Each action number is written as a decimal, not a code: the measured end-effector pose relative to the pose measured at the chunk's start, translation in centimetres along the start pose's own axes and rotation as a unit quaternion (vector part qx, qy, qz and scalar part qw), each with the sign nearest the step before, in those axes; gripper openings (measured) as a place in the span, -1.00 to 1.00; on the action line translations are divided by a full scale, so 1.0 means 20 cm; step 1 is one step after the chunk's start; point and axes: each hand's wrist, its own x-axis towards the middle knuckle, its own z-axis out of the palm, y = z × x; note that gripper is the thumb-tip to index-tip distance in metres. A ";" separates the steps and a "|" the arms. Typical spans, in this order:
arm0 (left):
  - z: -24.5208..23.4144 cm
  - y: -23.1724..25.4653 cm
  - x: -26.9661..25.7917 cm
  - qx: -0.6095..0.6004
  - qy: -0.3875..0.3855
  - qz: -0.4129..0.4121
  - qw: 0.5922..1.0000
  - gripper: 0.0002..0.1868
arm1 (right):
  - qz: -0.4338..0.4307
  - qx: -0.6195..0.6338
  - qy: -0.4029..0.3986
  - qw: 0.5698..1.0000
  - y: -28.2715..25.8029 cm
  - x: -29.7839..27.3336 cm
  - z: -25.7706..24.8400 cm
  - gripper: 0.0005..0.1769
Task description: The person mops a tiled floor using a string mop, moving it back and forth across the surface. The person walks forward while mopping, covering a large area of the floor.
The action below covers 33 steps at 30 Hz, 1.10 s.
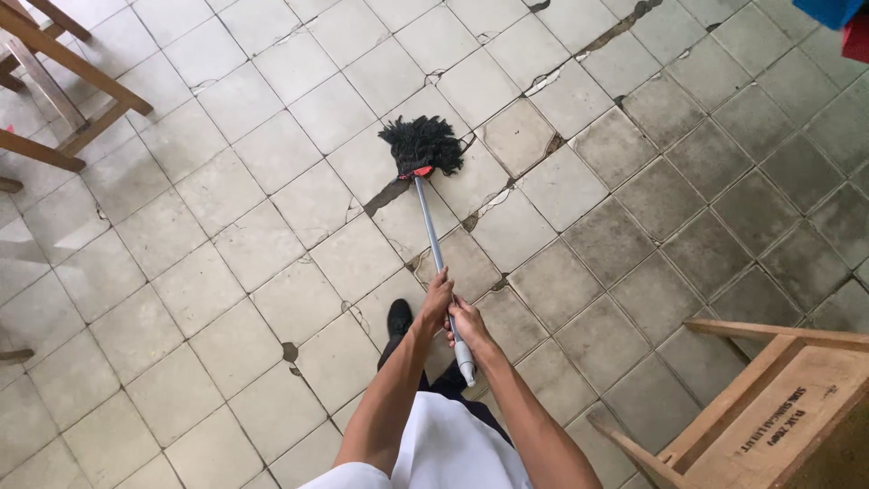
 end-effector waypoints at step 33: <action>-1.81 -0.24 0.19 0.216 -0.212 -0.028 0.953 -0.34 | -0.022 0.210 0.145 0.967 0.51 -0.28 1.85 -0.39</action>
